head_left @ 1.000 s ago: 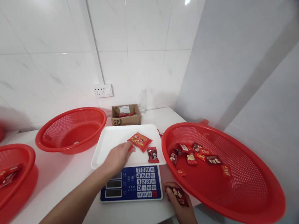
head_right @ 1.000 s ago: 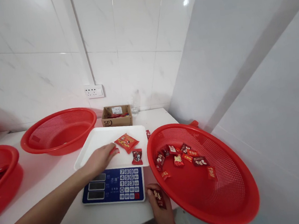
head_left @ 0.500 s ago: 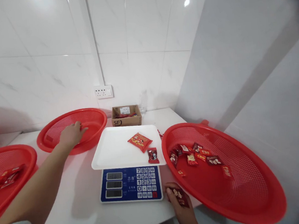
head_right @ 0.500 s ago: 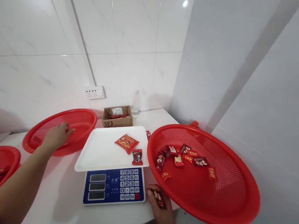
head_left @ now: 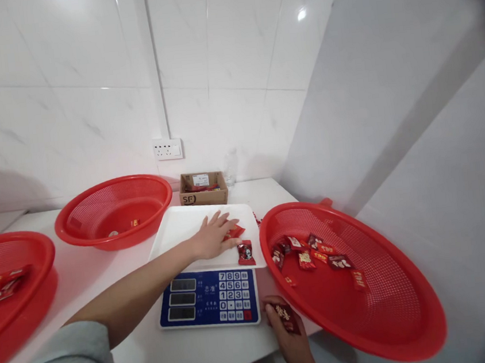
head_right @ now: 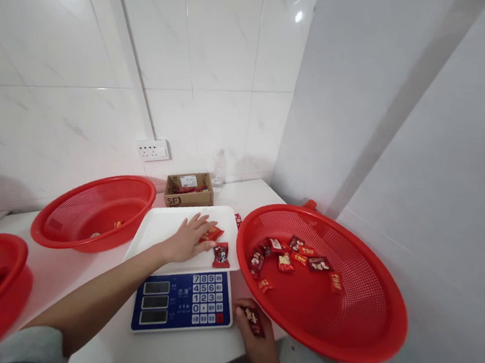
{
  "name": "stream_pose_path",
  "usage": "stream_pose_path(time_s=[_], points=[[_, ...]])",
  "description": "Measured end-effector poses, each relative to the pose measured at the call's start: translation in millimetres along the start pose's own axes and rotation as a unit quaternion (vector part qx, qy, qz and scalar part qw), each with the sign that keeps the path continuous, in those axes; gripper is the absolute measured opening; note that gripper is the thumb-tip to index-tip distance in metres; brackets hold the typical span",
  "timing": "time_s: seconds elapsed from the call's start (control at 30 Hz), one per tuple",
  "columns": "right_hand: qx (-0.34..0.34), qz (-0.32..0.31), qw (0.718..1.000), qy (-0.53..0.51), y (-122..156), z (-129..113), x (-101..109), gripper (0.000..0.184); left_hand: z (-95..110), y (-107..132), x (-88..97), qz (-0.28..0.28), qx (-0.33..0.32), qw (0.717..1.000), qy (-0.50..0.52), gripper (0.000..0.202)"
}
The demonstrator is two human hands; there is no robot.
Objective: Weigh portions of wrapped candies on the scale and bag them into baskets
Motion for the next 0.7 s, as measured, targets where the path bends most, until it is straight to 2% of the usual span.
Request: stream_pose_path(time_s=[0.1,0.23,0.4,0.7], points=[[-0.001,0.009,1.0,-0.009,0,-2,1,0.029,20,-8,-6.0,-0.039,-0.006,0.999,0.015,0.07],[0.006,0.008,1.0,-0.018,0,-5,1,0.028,34,-8,-13.8,-0.064,0.004,0.998,0.013,0.075],[0.007,0.011,1.0,-0.026,1,-6,1,0.027,38,-4,-23.0,-0.061,0.008,0.998,-0.005,0.08],[0.003,0.014,1.0,-0.014,0,-2,1,0.032,37,2,-21.1,-0.038,-0.009,0.999,-0.031,0.064]])
Point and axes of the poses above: each hand's wrist, its own y-axis away from the middle knuckle, its own x-axis out of the back of the hand, z = x × y, the point moved 9 cm from there along -y, towards the middle knuckle, and after that the axes turned 10 degrees about -x, right-handed, at the moved point
